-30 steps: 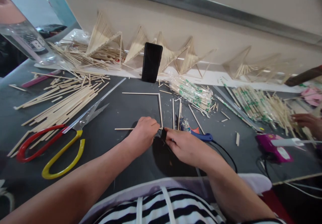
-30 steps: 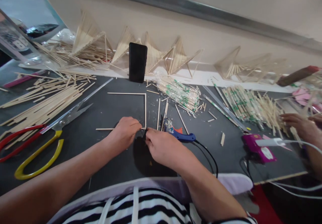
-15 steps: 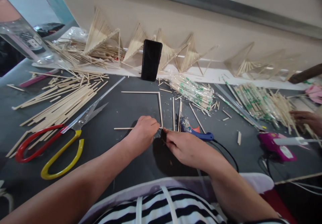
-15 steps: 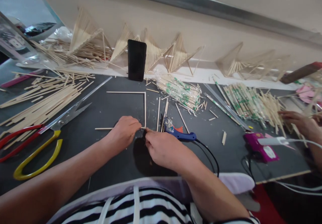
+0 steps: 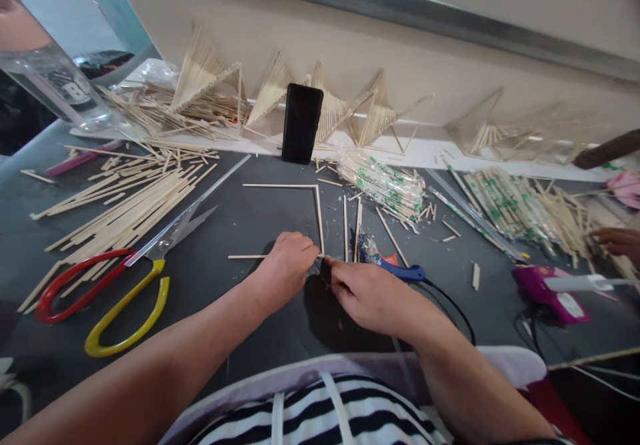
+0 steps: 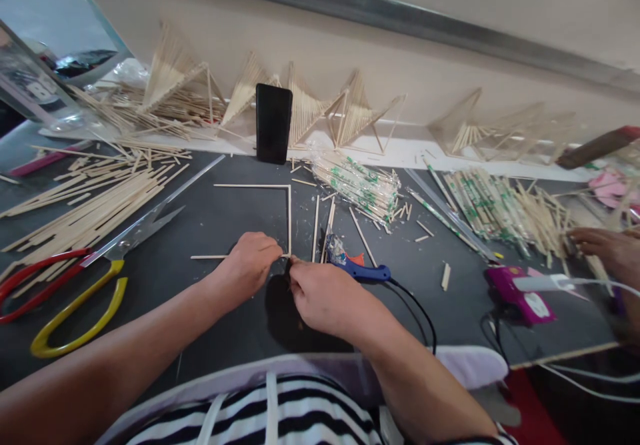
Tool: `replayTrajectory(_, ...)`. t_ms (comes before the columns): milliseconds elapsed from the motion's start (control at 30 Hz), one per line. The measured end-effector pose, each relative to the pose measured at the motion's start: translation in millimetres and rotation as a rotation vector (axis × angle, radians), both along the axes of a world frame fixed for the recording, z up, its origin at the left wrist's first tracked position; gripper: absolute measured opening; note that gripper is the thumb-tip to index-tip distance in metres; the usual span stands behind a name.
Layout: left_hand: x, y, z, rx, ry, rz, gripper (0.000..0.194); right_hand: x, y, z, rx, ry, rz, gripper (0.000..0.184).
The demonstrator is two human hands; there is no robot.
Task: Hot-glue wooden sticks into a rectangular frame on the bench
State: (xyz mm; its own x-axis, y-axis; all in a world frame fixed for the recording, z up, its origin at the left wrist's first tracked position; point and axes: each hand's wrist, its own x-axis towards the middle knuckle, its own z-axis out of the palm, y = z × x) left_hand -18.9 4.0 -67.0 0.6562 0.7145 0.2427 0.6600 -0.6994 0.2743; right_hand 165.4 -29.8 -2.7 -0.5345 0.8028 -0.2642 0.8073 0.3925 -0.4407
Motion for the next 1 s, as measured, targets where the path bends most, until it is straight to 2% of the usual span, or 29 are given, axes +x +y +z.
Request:
replayTrajectory(567, 0.7, -1.5, 2.9, -0.01, 0.007, 0.002, 0.017, -1.8, 0.9, 1.0, 0.008, -0.05, 0.013, 0.017)
replayTrajectory(833, -0.1, -1.0, 3.8, -0.022, 0.003, 0.003, 0.016, 3.5, 4.7, 1.5, -0.016, 0.035, 0.005, 0.016)
replayTrajectory(1000, -0.2, -1.2, 2.1, -0.009, -0.001, 0.002, 0.017, -0.8, 3.3, -1.0, -0.015, 0.004, 0.0, 0.015)
